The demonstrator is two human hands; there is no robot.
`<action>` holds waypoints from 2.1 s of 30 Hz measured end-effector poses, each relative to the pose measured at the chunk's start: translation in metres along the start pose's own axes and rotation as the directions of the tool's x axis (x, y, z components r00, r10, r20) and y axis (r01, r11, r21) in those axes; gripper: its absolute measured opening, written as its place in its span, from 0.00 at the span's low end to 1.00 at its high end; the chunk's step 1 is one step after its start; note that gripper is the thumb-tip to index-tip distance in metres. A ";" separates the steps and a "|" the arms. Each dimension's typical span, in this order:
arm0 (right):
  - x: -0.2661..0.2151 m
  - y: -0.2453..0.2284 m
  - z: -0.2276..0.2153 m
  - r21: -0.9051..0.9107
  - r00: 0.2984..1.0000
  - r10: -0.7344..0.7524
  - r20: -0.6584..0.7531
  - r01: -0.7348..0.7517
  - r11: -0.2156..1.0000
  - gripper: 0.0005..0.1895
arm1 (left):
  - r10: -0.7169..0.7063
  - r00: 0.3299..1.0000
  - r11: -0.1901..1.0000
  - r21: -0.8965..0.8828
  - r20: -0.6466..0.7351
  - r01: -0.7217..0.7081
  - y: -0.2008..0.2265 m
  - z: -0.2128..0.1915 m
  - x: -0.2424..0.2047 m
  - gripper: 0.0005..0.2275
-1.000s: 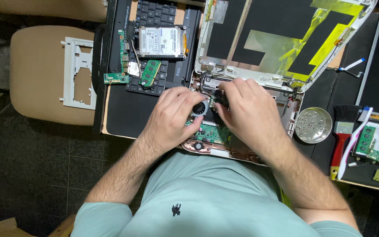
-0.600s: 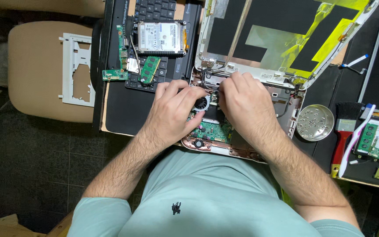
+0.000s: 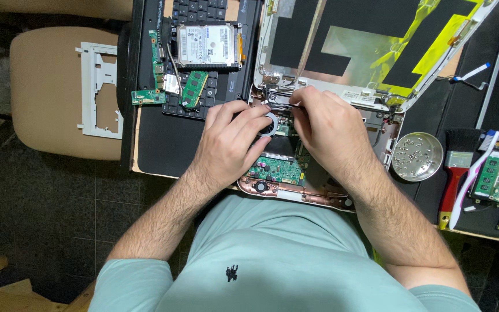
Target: The person places a motherboard into a laptop chassis and secures it with screws using a screwdriver. They then install a cooling fan and connect its cable to the motherboard.
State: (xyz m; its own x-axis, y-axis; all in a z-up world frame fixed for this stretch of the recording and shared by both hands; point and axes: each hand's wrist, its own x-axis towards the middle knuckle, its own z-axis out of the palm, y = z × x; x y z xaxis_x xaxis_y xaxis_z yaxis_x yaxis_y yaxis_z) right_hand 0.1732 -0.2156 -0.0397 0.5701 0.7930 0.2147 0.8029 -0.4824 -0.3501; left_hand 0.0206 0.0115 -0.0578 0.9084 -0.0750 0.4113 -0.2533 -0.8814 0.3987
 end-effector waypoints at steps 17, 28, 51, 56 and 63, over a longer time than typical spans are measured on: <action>-0.002 0.006 0.012 -0.032 0.999 -0.024 -0.034 0.023 0.999 0.11 | -0.013 0.993 0.996 0.092 -0.114 0.023 0.017 0.010 -0.006 0.06; 0.000 0.003 0.007 -0.011 0.999 -0.016 -0.034 0.016 1.000 0.13 | 0.014 0.982 0.989 0.149 -0.187 0.014 0.019 0.017 -0.014 0.05; -0.001 0.008 0.012 -0.029 1.000 -0.014 -0.006 0.014 0.999 0.10 | -0.016 0.997 0.961 0.274 -0.071 0.035 0.016 0.007 -0.011 0.05; 0.000 0.007 0.013 -0.031 1.000 -0.020 -0.004 0.020 0.999 0.10 | 0.012 0.999 0.953 0.303 -0.032 -0.002 0.020 0.003 -0.002 0.05; 0.002 0.007 0.010 0.003 1.000 -0.017 0.022 0.017 1.000 0.10 | 0.056 0.995 0.959 0.282 -0.088 -0.029 0.014 0.012 -0.004 0.07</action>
State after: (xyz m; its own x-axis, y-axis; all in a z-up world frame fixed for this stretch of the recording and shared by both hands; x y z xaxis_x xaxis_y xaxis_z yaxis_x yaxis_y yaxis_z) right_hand 0.1784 -0.2138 -0.0510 0.5525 0.8091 0.2002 0.8119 -0.4681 -0.3489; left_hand 0.0172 -0.0060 -0.0638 0.8601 -0.0825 0.5034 -0.1753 -0.9745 0.1398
